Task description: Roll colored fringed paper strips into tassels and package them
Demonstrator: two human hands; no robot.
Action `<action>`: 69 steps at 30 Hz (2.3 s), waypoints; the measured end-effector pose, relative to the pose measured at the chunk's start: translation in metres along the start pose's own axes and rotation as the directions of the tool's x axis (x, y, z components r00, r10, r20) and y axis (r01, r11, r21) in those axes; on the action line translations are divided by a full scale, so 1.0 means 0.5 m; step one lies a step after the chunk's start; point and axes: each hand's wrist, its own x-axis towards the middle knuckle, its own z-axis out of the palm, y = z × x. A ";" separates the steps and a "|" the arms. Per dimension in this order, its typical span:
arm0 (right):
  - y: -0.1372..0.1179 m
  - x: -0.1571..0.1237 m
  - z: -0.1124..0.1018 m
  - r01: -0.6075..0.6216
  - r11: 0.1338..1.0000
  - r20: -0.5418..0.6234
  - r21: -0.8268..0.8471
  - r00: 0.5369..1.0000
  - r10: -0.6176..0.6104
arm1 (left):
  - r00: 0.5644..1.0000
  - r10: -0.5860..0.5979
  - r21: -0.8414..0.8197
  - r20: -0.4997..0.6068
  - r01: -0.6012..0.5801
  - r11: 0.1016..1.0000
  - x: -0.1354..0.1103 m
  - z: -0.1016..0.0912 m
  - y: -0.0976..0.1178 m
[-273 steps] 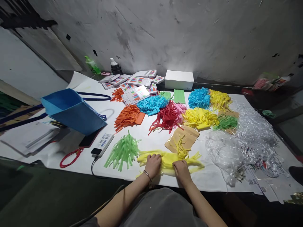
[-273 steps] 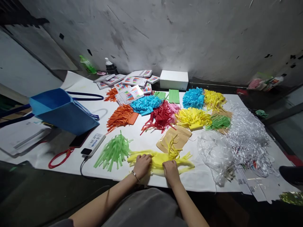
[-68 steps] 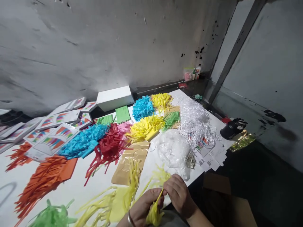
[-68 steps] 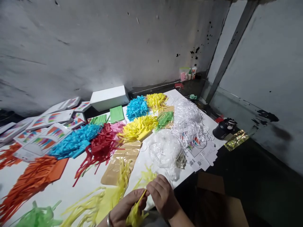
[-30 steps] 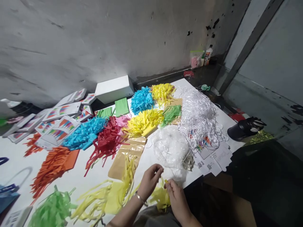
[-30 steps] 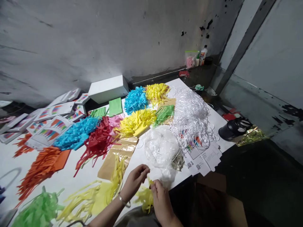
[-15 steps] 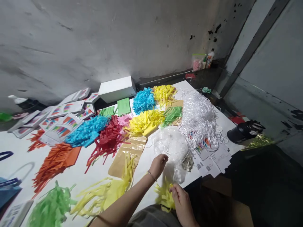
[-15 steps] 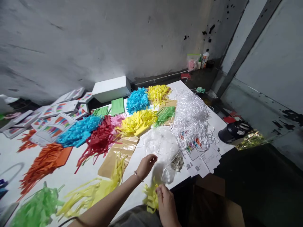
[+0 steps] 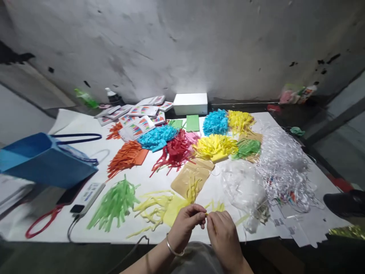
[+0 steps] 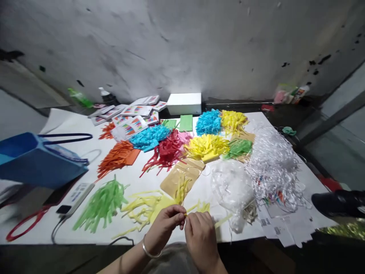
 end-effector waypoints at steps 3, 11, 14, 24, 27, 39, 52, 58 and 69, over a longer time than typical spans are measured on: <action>-0.039 0.016 0.026 0.160 0.987 0.106 -0.009 0.982 -0.158 | 0.998 0.055 0.045 -0.040 -0.053 0.998 -0.034 -0.057 0.016; -0.122 0.048 0.078 0.267 0.958 0.264 0.107 0.921 -0.287 | 0.988 0.155 0.144 0.022 -0.156 0.977 -0.096 -0.157 0.058; -0.146 0.050 0.098 0.250 0.966 0.239 0.073 0.936 -0.260 | 0.990 0.143 0.133 0.019 -0.144 0.981 -0.105 -0.180 0.062; -0.176 0.048 0.130 0.150 0.987 0.244 0.060 0.956 -0.160 | 0.988 0.147 0.283 0.034 -0.151 0.947 -0.107 -0.217 0.073; -0.176 0.045 0.136 0.149 0.986 0.254 0.068 0.954 -0.162 | 0.990 0.142 0.267 0.009 -0.140 0.953 -0.103 -0.215 0.072; -0.145 0.040 0.129 -0.036 0.985 0.337 0.168 0.941 -0.023 | 0.991 0.134 0.255 0.019 -0.135 0.958 -0.089 -0.218 0.077; -0.131 0.024 0.141 0.003 0.988 0.331 0.155 0.942 -0.055 | 0.998 0.038 0.390 0.057 -0.057 0.919 -0.094 -0.232 0.096; -0.111 -0.001 0.158 0.020 0.958 0.374 0.287 0.918 -0.131 | 0.969 0.205 0.705 0.138 -0.241 0.667 -0.121 -0.239 0.086; -0.131 -0.031 0.252 0.127 0.954 0.335 0.271 0.917 -0.218 | 0.923 0.379 0.750 0.070 -0.299 0.590 -0.174 -0.309 0.042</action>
